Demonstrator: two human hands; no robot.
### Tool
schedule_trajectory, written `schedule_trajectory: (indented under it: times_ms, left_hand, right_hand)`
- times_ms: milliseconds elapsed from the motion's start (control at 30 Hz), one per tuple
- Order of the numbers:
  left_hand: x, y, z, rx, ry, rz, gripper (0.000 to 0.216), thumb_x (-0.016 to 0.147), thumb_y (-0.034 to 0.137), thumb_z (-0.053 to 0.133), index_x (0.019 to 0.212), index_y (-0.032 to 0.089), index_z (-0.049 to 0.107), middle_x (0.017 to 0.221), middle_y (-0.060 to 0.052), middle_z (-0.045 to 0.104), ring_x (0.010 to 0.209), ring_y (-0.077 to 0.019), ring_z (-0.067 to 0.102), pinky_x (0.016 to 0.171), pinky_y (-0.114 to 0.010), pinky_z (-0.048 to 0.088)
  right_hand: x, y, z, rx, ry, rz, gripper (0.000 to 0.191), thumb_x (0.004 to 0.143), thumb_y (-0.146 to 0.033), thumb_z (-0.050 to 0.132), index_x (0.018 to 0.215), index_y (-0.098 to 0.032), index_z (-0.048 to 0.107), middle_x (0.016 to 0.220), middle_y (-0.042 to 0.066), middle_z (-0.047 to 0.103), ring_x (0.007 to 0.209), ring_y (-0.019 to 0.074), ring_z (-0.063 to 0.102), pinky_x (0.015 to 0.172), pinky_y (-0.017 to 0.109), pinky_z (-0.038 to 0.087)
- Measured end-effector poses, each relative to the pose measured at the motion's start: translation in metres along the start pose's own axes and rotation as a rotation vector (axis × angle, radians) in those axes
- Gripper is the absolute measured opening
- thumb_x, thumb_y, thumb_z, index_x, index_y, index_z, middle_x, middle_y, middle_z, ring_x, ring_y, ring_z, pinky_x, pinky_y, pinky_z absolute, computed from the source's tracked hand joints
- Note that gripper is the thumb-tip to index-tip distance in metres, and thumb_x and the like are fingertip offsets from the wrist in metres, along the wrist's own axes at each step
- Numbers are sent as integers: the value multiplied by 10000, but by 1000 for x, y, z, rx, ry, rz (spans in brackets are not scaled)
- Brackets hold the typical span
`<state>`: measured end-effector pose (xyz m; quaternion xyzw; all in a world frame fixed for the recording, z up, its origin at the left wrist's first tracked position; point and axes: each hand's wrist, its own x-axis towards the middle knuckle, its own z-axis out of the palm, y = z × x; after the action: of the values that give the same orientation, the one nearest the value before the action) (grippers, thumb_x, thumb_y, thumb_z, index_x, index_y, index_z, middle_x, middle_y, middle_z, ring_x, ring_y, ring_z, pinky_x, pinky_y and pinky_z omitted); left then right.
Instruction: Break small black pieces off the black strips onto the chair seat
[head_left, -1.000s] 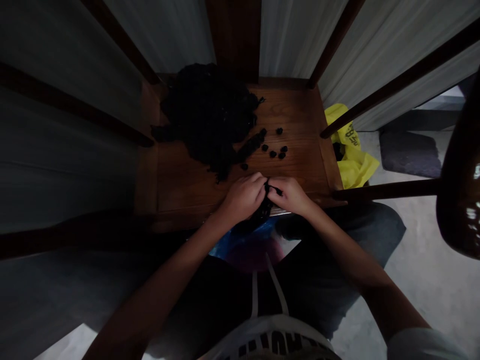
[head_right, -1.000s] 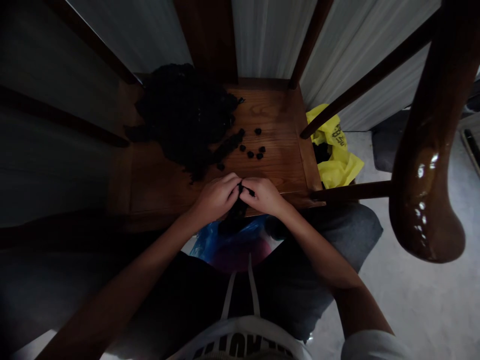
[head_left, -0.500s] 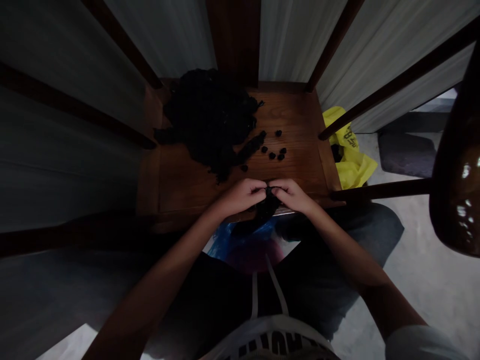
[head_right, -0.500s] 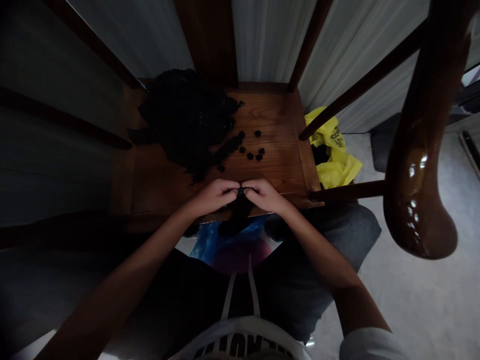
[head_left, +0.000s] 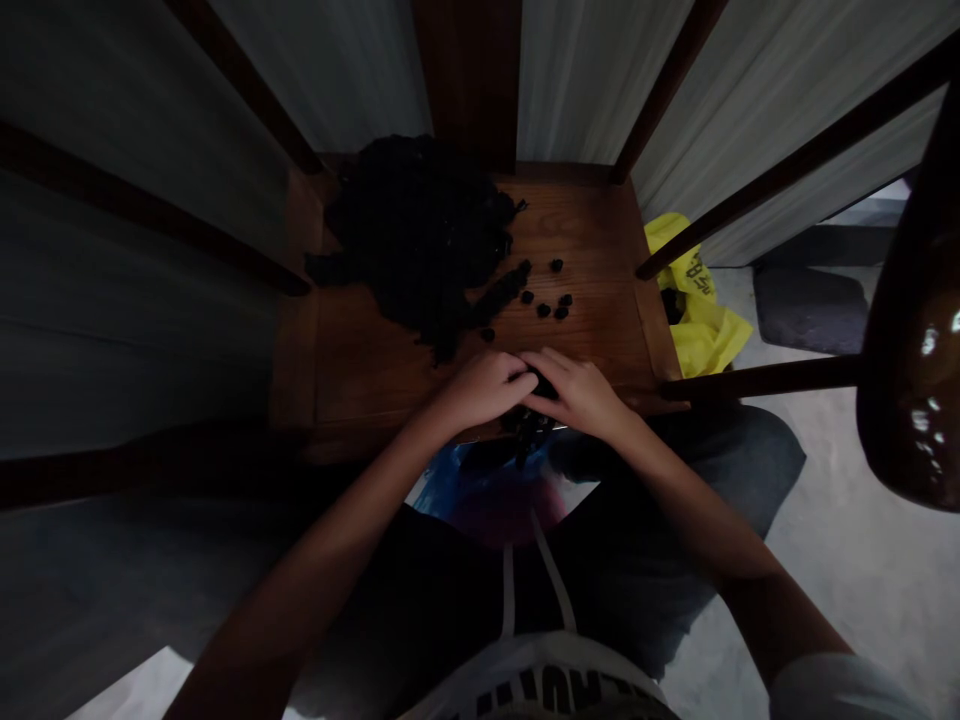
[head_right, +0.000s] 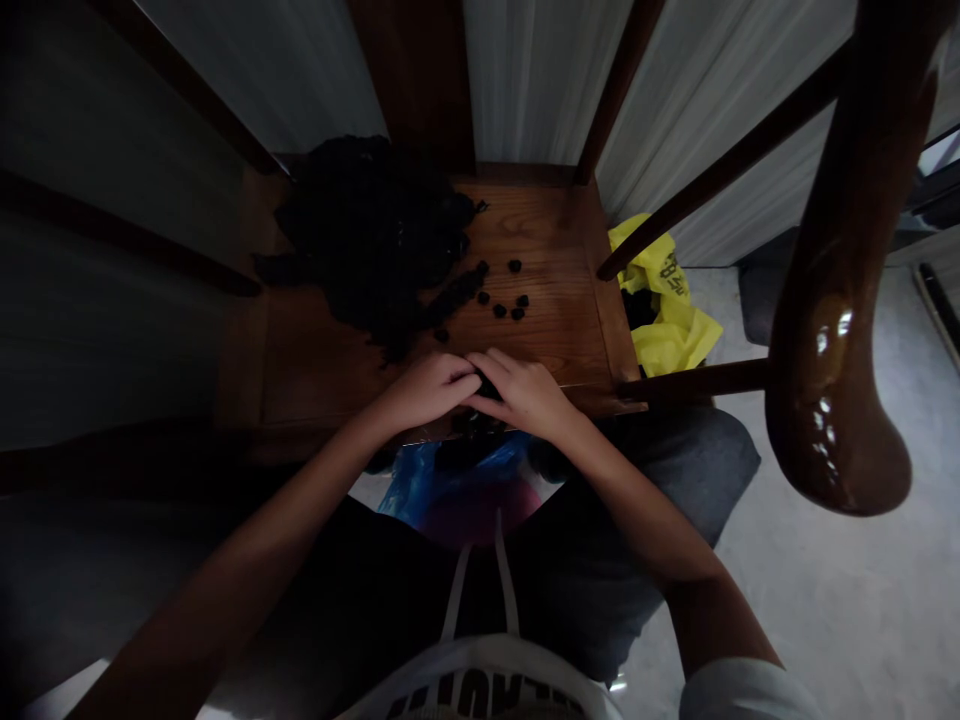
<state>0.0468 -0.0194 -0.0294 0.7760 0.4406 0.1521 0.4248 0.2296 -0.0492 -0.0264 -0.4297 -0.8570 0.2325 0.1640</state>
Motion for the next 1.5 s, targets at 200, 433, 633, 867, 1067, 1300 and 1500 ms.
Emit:
schedule_trajectory:
  times_ms: [200,433,633,867,1067,1300,1500]
  left_hand:
    - [-2,-2,-6,53,-20,-25,323,813,282,497,510,170,511,482,8,504,469,-113,459,492,-285,218]
    - [-1,-3,-8,42,-90,-30,333,809,313,512,510,167,502,468,18,474,468,-101,418,493,-277,197]
    - [2,-5,-12,25,-212,-26,343,797,308,485,495,160,417,476,39,356,478,-86,340,492,-268,174]
    - [-5,-7,-18,-163,-168,48,249,891,276,423,780,160,613,717,16,573,691,-119,516,639,-234,358]
    - [-17,-11,-6,-313,-43,10,281,814,412,659,962,179,613,863,-7,623,724,-112,568,640,-222,438]
    - [-21,-10,23,-634,143,-1,268,754,328,747,925,140,659,770,-8,661,591,-84,607,566,-201,495]
    - [-17,-8,18,-778,180,-151,267,754,310,735,929,114,686,606,4,634,478,-76,560,430,-167,435]
  right_hand:
    - [-1,0,-3,-45,-56,-36,390,993,-309,405,1352,-173,478,1201,120,634,1047,241,620,818,349,503]
    - [-3,3,-15,-133,-104,-87,350,1007,-369,373,1170,-180,619,1010,83,664,825,180,615,641,283,407]
    - [-3,2,-22,-46,-129,-94,315,998,-342,409,868,-172,640,826,46,623,719,136,556,608,256,319]
    - [-1,14,-10,179,-82,-105,317,973,-333,466,729,-161,573,670,-5,503,639,107,493,638,236,335]
    - [1,13,-7,290,-51,-82,250,946,-307,511,772,-160,615,682,-9,520,641,100,497,617,225,347]
    - [1,12,-16,449,-4,-43,268,921,-324,562,720,-161,634,627,-24,487,581,82,463,516,215,294]
    - [1,12,-19,454,39,-40,320,909,-340,587,647,-158,579,597,-31,441,575,85,439,529,225,291]
